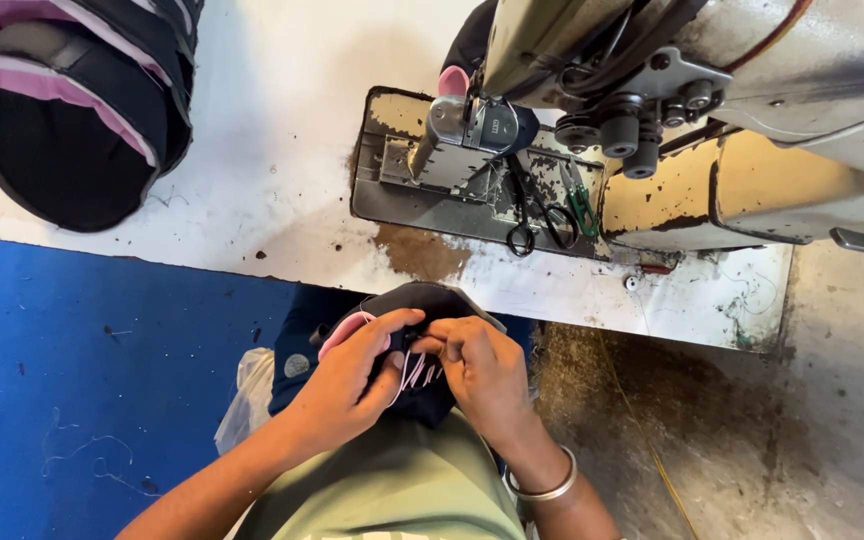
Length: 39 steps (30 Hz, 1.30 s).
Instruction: The person sews pink elastic straps onto black shoe uppers using an industrial post-bed sewing machine, guiding the fabric under the needle and stitching across the strap. They finish each upper, set it on the table with completed pairs, and begin stitching the next upper.
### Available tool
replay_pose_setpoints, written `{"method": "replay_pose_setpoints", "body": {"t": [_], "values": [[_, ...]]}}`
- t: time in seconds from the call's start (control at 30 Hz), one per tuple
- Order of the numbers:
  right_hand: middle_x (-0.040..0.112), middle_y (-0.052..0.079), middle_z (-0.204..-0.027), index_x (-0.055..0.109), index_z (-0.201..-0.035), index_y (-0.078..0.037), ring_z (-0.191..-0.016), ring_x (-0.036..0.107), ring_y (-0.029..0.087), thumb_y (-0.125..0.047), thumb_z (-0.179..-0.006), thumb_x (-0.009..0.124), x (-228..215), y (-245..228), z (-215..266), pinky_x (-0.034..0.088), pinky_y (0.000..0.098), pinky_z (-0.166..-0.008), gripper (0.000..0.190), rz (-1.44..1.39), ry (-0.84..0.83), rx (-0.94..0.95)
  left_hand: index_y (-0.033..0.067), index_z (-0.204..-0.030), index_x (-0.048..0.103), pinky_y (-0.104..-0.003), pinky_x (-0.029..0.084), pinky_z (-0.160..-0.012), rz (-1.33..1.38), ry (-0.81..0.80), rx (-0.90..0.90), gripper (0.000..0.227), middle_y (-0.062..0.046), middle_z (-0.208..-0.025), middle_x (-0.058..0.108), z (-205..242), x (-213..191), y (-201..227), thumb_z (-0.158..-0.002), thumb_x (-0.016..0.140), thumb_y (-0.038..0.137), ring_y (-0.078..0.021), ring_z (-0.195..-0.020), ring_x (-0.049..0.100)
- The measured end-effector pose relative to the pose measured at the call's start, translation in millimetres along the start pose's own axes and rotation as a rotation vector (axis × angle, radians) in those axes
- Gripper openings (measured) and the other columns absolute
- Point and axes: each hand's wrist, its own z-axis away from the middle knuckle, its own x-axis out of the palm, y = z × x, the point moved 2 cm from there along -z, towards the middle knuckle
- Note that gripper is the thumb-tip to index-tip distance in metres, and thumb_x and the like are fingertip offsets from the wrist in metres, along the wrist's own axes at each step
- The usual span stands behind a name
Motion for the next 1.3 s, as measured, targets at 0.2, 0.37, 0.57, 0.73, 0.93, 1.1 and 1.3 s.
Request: {"method": "replay_pose_setpoints", "body": {"t": [0.2, 0.37, 0.57, 0.73, 0.93, 1.1, 1.3], "values": [[0.071, 0.008, -0.096, 0.042, -0.093, -0.007, -0.083, 0.076, 0.023, 0.01, -0.082, 0.075, -9, -6, -8, 0.059, 0.0315, -0.068, 0.039, -0.005, 0.005, -0.19, 0.0031, -0.13, 0.058, -0.038, 0.047, -0.084, -0.053, -0.026, -0.039, 0.04, -0.01, -0.079, 0.063, 3, 1, 5, -0.09, 0.06, 0.008, -0.0258, -0.086, 0.059], [0.073, 0.006, -0.093, 0.039, -0.095, -0.009, -0.08, 0.074, 0.027, 0.006, -0.079, 0.079, -20, -9, -19, 0.057, 0.0346, -0.067, 0.046, 0.066, -0.026, -0.364, 0.0001, -0.133, 0.05, -0.036, 0.049, -0.078, 0.03, -0.084, -0.081, 0.038, -0.011, -0.083, 0.064, 4, 4, 10, -0.096, 0.054, 0.01, -0.0255, -0.081, 0.064], [0.074, 0.007, -0.091, 0.033, -0.096, -0.01, -0.076, 0.072, 0.025, 0.007, -0.083, 0.08, -14, 6, -19, 0.056, 0.0313, -0.065, 0.051, -0.083, -0.044, -0.331, -0.0008, -0.13, 0.043, -0.035, 0.049, -0.075, -0.028, -0.003, -0.092, 0.036, -0.013, -0.08, 0.061, 15, 20, -16, -0.099, 0.058, 0.01, -0.0259, -0.078, 0.064], [0.074, 0.008, -0.09, 0.033, -0.096, -0.01, -0.077, 0.073, 0.024, 0.01, -0.084, 0.077, -10, 13, -13, 0.058, 0.0301, -0.066, 0.05, -0.15, -0.064, -0.268, 0.0, -0.121, 0.045, -0.035, 0.052, -0.075, 0.038, 0.032, -0.026, 0.026, -0.013, -0.096, 0.065, 18, 26, -23, -0.098, 0.057, 0.005, -0.0254, -0.083, 0.067], [0.074, 0.008, -0.089, 0.037, -0.095, -0.009, -0.077, 0.074, 0.025, 0.008, -0.08, 0.079, -10, 12, -17, 0.058, 0.0308, -0.066, 0.048, -0.095, -0.057, -0.31, 0.0019, -0.115, 0.045, -0.035, 0.051, -0.069, 0.061, 0.06, -0.221, 0.017, -0.011, -0.085, 0.065, 10, 23, -11, -0.102, 0.053, 0.009, -0.0244, -0.076, 0.069], [0.074, 0.007, -0.093, 0.038, -0.097, -0.009, -0.078, 0.072, 0.024, 0.004, -0.082, 0.082, -6, 18, -11, 0.059, 0.0316, -0.067, 0.049, -0.049, 0.001, -0.347, 0.0044, -0.113, 0.051, -0.038, 0.047, -0.073, -0.112, 0.16, -0.052, 0.01, -0.011, -0.077, 0.06, 10, 27, -7, -0.104, 0.052, 0.009, -0.0298, -0.077, 0.06], [0.073, 0.006, -0.094, 0.051, -0.103, -0.009, -0.081, 0.072, 0.025, -0.006, -0.08, 0.086, -6, 14, -8, 0.058, 0.0343, -0.07, 0.042, 0.005, 0.024, -0.306, 0.0039, -0.105, 0.046, -0.037, 0.047, -0.07, -0.078, 0.234, -0.044, 0.005, -0.011, -0.088, 0.061, 9, 33, -14, -0.104, 0.051, 0.004, -0.0306, -0.079, 0.059]]}}
